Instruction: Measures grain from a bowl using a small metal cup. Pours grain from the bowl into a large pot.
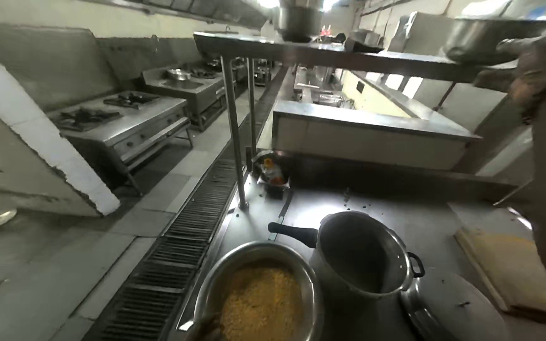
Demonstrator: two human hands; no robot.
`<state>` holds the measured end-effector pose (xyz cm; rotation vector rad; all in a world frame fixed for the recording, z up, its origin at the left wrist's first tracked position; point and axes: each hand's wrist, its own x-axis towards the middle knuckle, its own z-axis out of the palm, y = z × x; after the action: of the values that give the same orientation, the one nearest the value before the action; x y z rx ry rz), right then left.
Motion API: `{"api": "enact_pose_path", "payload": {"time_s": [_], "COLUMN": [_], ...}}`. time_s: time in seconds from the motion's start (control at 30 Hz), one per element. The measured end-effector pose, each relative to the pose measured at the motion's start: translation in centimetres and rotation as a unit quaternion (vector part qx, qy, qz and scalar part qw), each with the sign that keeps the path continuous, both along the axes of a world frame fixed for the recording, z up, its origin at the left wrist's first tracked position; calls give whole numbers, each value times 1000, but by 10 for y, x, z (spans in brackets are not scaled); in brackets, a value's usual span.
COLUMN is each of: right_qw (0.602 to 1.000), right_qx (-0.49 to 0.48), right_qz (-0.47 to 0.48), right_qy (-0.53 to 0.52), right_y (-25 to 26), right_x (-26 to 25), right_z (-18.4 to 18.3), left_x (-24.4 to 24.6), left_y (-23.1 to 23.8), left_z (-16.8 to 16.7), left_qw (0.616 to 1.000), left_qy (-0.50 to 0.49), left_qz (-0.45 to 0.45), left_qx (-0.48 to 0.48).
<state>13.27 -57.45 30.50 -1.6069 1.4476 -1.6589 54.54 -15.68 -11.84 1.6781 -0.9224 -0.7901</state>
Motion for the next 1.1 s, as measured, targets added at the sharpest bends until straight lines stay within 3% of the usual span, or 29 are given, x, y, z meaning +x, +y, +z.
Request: {"api": "enact_pose_path", "payload": {"time_s": [0.07,0.13,0.2,0.27,0.3,0.37,0.4,0.47,0.5,0.57,0.67,0.77,0.87,0.93,1.1], "right_qw": [997,983,974,951,909,763,712,675,670,698,757,780,805,805,788], "right_qx": [-50,-68,3,145,196,278,279,342,396,484,537,553,537,532,490], "right_qz": [39,146,191,238,324,508,538,482,430,349,305,292,249,256,372], "right_qy": [36,82,118,138,176,288,355,441,457,397,214,36,-50,-51,2], "right_y": [0,18,82,173,197,214,222,240,247,255,264,276,281,281,290], "right_x": [-4,-4,34,77,82,76,80,93,96,96,94,108,120,121,112], "right_z": [-22,-60,-98,-144,-180,-266,-301,-346,-364,-397,-441,-461,-461,-457,-420], "left_x": [5,8,16,14,12,8,4,-5,-10,-15,-14,-15,-20,-24,-21], "left_y": [2,1,0,0,0,3,4,3,2,-3,-7,-7,-6,2,44], "left_z": [-9,-17,-36,-38,-39,-45,-48,-51,-51,-54,-52,-50,-44,-39,-32], "left_qw": [999,991,980,977,975,968,961,939,925,904,902,905,909,913,921], "left_qy": [-39,-74,-96,-41,5,115,168,276,320,367,369,370,363,347,320], "left_qz": [35,111,167,180,174,139,125,130,142,171,172,166,174,192,220], "left_qx": [0,20,53,102,135,175,181,159,147,135,141,128,105,90,33]}}
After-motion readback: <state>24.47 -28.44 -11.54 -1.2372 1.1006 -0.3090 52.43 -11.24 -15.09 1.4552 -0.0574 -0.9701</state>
